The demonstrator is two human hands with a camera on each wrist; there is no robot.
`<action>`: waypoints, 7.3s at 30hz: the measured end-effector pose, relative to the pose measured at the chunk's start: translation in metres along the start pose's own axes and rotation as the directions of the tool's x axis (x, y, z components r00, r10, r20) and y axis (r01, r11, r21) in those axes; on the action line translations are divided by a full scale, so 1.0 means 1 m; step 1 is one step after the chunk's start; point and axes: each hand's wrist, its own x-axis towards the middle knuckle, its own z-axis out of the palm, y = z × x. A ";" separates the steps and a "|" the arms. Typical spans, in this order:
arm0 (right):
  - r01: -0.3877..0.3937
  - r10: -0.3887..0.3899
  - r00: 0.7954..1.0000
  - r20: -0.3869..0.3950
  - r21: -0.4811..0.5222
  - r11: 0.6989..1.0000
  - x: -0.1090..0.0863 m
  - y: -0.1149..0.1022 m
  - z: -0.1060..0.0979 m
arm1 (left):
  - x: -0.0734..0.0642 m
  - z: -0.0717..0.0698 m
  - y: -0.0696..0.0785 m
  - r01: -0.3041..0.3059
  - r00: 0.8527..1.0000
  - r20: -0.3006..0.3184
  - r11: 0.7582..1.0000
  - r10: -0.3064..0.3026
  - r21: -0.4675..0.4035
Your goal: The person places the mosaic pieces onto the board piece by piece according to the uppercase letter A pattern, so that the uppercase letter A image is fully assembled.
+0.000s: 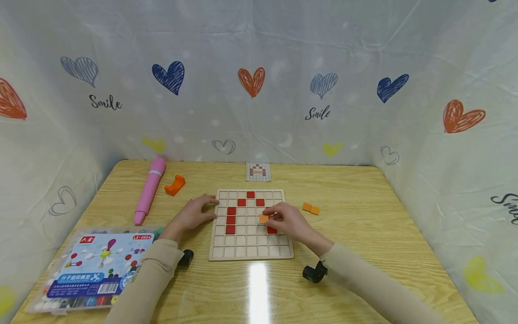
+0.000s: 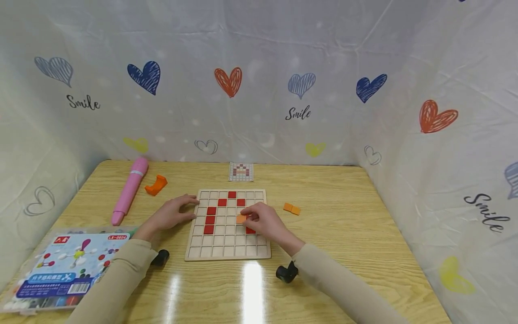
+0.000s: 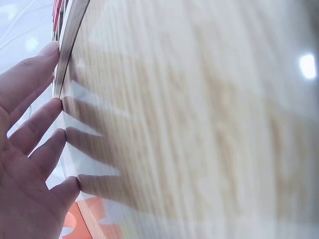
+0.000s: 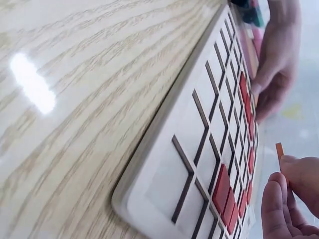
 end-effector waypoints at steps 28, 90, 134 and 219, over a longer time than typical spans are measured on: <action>-0.019 0.026 0.995 0.095 -0.072 0.997 0.048 -0.016 0.045 | 0.001 0.000 -0.003 -0.035 0.999 -0.014 0.999 0.035 0.028; -0.398 0.404 0.881 -0.246 0.077 0.914 -0.059 0.099 -0.070 | -0.003 -0.003 0.003 -0.013 1.000 -0.004 1.000 0.013 0.006; -0.336 0.316 0.928 -0.199 -0.074 0.939 -0.034 0.106 -0.069 | -0.003 -0.002 0.005 -0.021 1.000 -0.003 1.000 0.021 0.018; -0.016 0.028 0.996 0.090 -0.130 0.991 0.034 -0.002 0.021 | -0.001 -0.004 0.006 0.003 1.000 0.015 1.000 -0.004 0.013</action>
